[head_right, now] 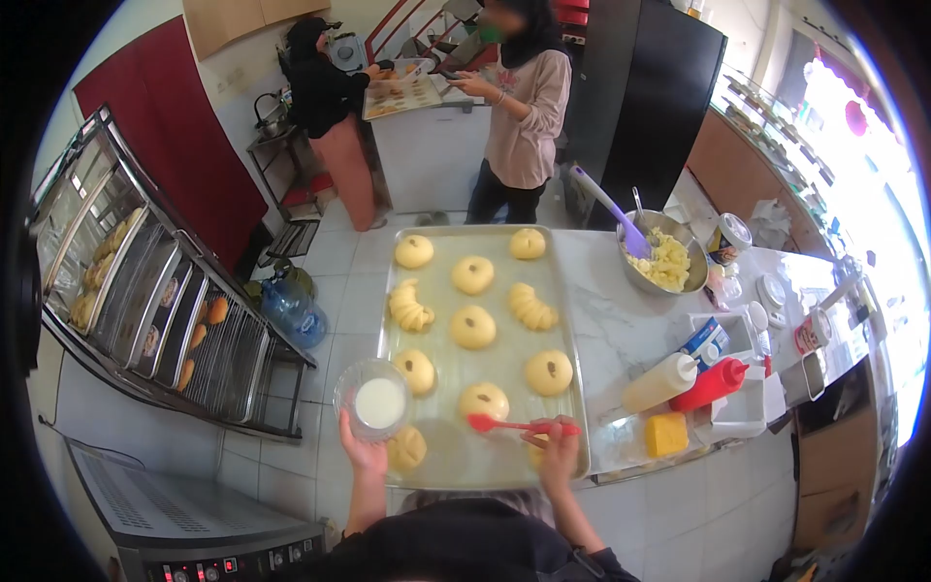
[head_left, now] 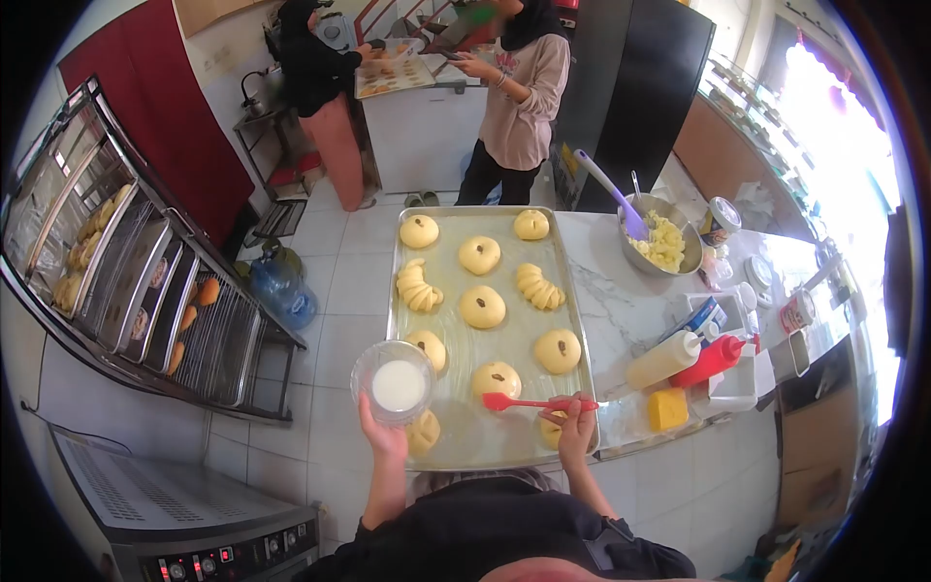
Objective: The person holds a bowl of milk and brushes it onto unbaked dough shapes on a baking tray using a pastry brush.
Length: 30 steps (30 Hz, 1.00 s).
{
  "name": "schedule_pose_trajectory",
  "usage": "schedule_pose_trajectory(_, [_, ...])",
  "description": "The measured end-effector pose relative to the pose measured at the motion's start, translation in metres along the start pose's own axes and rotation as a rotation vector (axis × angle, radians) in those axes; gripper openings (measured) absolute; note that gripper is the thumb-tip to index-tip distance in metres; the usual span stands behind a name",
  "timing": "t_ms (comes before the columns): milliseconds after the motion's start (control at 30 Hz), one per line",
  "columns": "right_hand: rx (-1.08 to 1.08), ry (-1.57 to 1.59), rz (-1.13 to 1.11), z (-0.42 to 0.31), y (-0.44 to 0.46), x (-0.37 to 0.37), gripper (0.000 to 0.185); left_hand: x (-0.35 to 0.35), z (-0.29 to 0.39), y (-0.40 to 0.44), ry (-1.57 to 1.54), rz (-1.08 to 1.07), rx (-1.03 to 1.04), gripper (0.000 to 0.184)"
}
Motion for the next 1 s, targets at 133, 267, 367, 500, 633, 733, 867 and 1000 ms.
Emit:
schedule_pose_trajectory(133, [-0.068,-0.128,0.022,-0.017,0.008,-0.019,0.023,0.004,0.007,-0.006,0.003,0.03,-0.003,0.054])
schedule_pose_trajectory(267, [-0.122,-0.08,-0.032,-0.028,0.012,-0.006,0.021,0.001,0.007,-0.01,0.005,0.056,0.001,0.055])
schedule_pose_trajectory(367, [-0.038,0.003,-0.123,-0.011,0.007,0.026,0.02,-0.008,-0.001,-0.004,0.047,0.059,0.055,0.055])
schedule_pose_trajectory(500, [0.008,-0.099,-0.224,0.0,0.006,0.023,0.021,0.002,-0.001,-0.015,0.072,0.054,0.058,0.055])
schedule_pose_trajectory(633, [-0.079,-0.119,-0.137,-0.033,0.022,-0.014,0.02,0.016,-0.003,-0.022,0.068,0.022,0.066,0.054])
schedule_pose_trajectory(733, [-0.182,-0.069,-0.086,-0.076,0.036,-0.016,0.02,0.029,-0.011,-0.035,0.041,0.002,0.043,0.052])
schedule_pose_trajectory(867, [-0.192,0.106,-0.157,-0.129,0.039,0.028,0.02,0.045,-0.027,-0.045,-0.028,-0.118,0.004,0.051])
schedule_pose_trajectory(1000, [0.032,0.102,-0.365,-0.105,0.031,0.081,0.02,0.051,-0.048,-0.047,-0.057,-0.199,-0.023,0.051])
Point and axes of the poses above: each hand's wrist, its own y-axis towards the middle knuckle, its own x-axis out of the palm, z = x × y, the point moved 6 cm from there along y, towards the middle knuckle, and after that the axes turned 9 degrees about y, right-handed, at the moved point
